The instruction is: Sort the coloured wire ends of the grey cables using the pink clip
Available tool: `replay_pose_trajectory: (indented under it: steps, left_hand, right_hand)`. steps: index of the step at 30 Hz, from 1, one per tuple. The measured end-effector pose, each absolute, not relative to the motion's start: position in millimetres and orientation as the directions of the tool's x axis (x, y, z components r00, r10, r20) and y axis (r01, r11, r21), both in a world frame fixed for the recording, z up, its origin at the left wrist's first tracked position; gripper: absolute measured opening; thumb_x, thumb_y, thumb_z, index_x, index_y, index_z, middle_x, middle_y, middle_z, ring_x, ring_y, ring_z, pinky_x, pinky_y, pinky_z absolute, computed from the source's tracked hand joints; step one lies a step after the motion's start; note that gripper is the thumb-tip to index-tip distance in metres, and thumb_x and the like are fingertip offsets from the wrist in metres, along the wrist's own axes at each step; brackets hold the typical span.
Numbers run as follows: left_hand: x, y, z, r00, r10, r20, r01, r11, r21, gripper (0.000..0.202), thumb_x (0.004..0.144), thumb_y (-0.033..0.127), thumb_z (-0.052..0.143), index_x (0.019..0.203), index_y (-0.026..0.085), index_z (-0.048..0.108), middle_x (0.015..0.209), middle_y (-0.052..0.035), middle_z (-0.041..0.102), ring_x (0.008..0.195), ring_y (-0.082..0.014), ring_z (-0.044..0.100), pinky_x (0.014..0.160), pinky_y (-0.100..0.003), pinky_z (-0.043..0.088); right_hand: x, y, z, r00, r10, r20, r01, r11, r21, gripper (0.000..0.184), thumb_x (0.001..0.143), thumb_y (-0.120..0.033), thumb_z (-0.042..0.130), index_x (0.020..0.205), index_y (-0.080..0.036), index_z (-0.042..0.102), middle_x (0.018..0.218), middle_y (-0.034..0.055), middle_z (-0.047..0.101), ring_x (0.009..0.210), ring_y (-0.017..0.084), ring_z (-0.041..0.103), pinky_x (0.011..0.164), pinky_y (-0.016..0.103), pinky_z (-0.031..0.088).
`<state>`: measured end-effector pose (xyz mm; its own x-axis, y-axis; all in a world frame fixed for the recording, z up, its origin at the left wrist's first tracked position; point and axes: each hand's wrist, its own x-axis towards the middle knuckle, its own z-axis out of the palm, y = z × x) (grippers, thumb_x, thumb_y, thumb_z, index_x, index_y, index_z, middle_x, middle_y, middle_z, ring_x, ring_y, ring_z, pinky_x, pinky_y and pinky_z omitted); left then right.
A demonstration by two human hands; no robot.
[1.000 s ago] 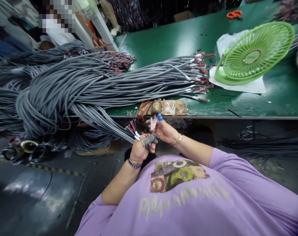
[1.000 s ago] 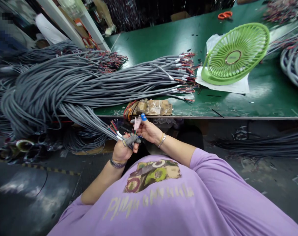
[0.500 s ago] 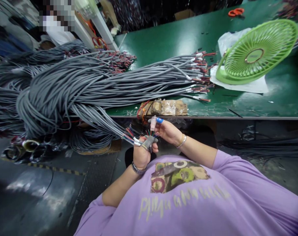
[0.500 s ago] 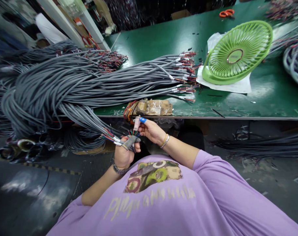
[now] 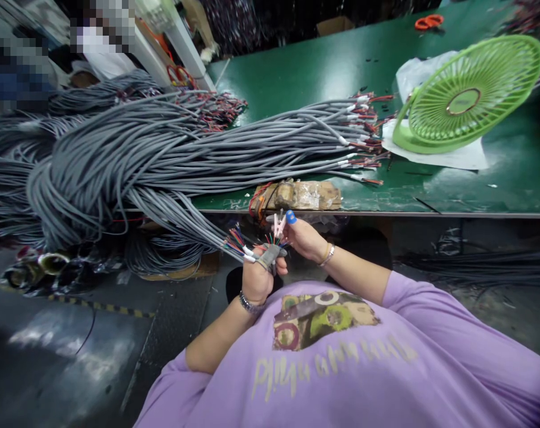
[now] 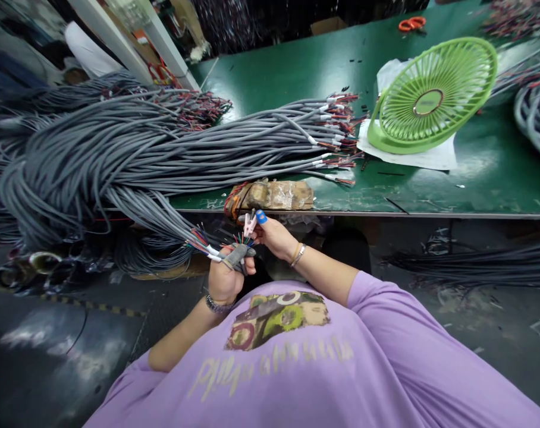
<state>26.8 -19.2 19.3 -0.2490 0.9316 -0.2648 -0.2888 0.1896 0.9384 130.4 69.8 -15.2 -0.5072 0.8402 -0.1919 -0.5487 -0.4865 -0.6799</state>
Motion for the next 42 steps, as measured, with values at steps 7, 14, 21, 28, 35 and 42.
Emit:
replay_pose_trajectory:
  steps: [7, 14, 21, 28, 35, 42]
  left_hand:
    - [29, -19, 15, -0.258, 0.919, -0.297, -0.274, 0.225, 0.935, 0.033, 0.064, 0.044, 0.076, 0.063, 0.013, 0.062, 0.047, 0.0003, 0.061, 0.035, -0.0099, 0.054, 0.036, -0.021, 0.046]
    - [28, -19, 11, -0.255, 0.917, -0.308, -0.274, 0.237, 0.932, 0.033, 0.065, 0.043, 0.075, 0.064, 0.013, 0.063, 0.046, -0.0001, 0.060, 0.035, -0.0100, 0.053, 0.035, -0.020, 0.046]
    - [27, -27, 16, -0.256, 0.931, -0.260, -0.284, 0.184, 0.941, 0.031, 0.068, 0.042, 0.074, 0.066, 0.013, 0.063, 0.048, 0.0004, 0.061, 0.037, -0.0095, 0.054, 0.037, -0.020, 0.047]
    - [27, -24, 21, -0.304, 0.925, -0.228, -0.306, 0.132, 0.943, 0.029, 0.068, 0.041, 0.074, 0.070, 0.014, 0.064, 0.049, 0.0017, 0.060, 0.038, -0.0085, 0.054, 0.038, -0.018, 0.046]
    - [29, -20, 18, -0.308, 0.923, -0.231, -0.289, 0.141, 0.947, 0.029, 0.070, 0.041, 0.072, 0.069, 0.014, 0.062, 0.050, 0.0022, 0.060, 0.038, -0.0087, 0.054, 0.037, -0.019, 0.045]
    - [32, -18, 20, -0.304, 0.921, -0.242, -0.281, 0.156, 0.947, 0.031, 0.067, 0.042, 0.074, 0.068, 0.014, 0.061, 0.048, 0.0018, 0.060, 0.036, -0.0094, 0.053, 0.038, -0.020, 0.044]
  right_hand:
    - [125, 71, -1, -0.542, 0.783, -0.305, -0.584, -0.612, -0.533, 0.045, 0.084, -0.057, 0.062, 0.078, -0.013, 0.068, 0.065, 0.0013, 0.063, 0.054, 0.007, 0.053, 0.047, 0.018, 0.040]
    - [125, 70, -2, -0.554, 0.767, -0.324, -0.584, -0.635, -0.505, 0.044, 0.085, -0.057, 0.061, 0.081, -0.013, 0.068, 0.067, 0.0018, 0.063, 0.055, 0.008, 0.053, 0.048, 0.018, 0.040]
    - [136, 71, 1, -0.649, 0.692, -0.316, -0.528, -0.708, -0.469, 0.050, 0.089, -0.062, 0.050, 0.084, -0.016, 0.067, 0.075, 0.0041, 0.066, 0.059, 0.010, 0.055, 0.050, 0.020, 0.040]
    - [138, 70, -2, -0.586, 0.771, -0.249, -0.548, -0.603, -0.579, 0.025, 0.086, -0.037, 0.065, 0.089, -0.013, 0.069, 0.070, 0.0008, 0.062, 0.060, 0.008, 0.052, 0.052, 0.018, 0.039]
    - [138, 69, -6, -0.594, 0.773, -0.223, -0.550, -0.592, -0.590, 0.032, 0.085, -0.046, 0.064, 0.085, -0.014, 0.067, 0.073, 0.0021, 0.063, 0.060, 0.009, 0.050, 0.053, 0.019, 0.039]
    - [127, 72, -14, -0.639, 0.735, -0.228, -0.562, -0.648, -0.515, 0.047, 0.089, -0.060, 0.052, 0.081, -0.016, 0.066, 0.074, 0.0033, 0.066, 0.056, 0.010, 0.049, 0.053, 0.022, 0.044]
